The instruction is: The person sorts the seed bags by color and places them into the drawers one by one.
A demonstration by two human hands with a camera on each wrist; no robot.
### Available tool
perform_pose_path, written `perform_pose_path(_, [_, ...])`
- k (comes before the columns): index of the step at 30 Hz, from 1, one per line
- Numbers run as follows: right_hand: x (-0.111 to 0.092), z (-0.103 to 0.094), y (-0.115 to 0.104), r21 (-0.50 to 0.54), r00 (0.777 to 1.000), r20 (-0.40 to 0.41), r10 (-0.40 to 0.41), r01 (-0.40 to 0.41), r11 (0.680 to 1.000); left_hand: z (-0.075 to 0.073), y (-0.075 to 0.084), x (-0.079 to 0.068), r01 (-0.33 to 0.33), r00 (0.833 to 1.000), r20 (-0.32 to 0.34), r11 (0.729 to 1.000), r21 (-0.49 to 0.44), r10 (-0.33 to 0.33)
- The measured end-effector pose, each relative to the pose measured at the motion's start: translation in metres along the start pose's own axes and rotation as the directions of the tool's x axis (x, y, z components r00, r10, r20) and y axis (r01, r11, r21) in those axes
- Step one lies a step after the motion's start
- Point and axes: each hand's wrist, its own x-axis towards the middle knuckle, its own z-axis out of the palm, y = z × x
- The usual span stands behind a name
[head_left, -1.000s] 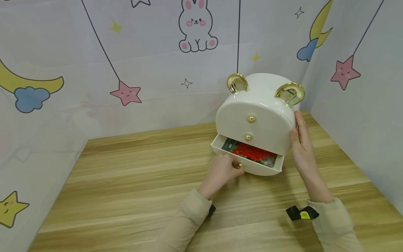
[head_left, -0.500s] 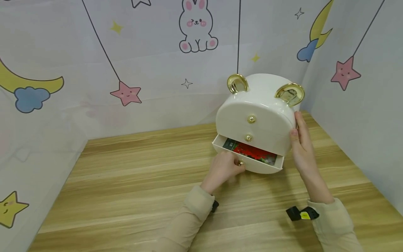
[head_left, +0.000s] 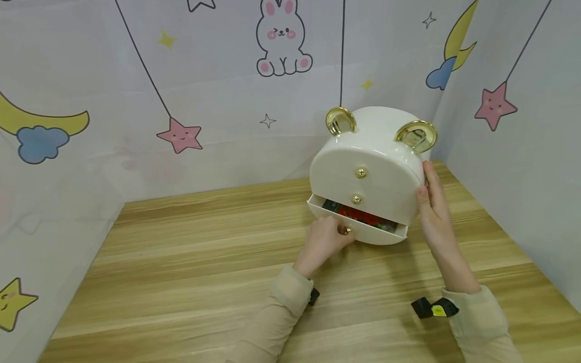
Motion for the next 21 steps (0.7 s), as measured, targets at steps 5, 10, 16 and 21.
perform_pose_path(5, [0.0,0.0,0.0,-0.001,1.0,0.0,-0.004,0.004,1.0,0.003,0.001,0.002,0.012,1.0,0.008,1.0,0.004,-0.013])
perform_pose_path(10, [-0.001,0.0,-0.001,-0.001,1.0,0.0,-0.013,0.013,1.0,0.007,0.001,0.004,0.025,1.0,0.004,1.0,0.007,-0.025])
perform_pose_path(16, [-0.001,0.001,-0.001,0.004,1.0,-0.001,-0.015,0.015,1.0,0.01,0.003,0.006,0.038,0.999,-0.027,0.999,0.022,-0.038])
perform_pose_path(21, [0.0,0.001,0.0,0.003,1.0,-0.005,-0.018,0.018,1.0,0.013,0.003,0.007,0.047,0.998,-0.036,0.999,0.023,-0.046])
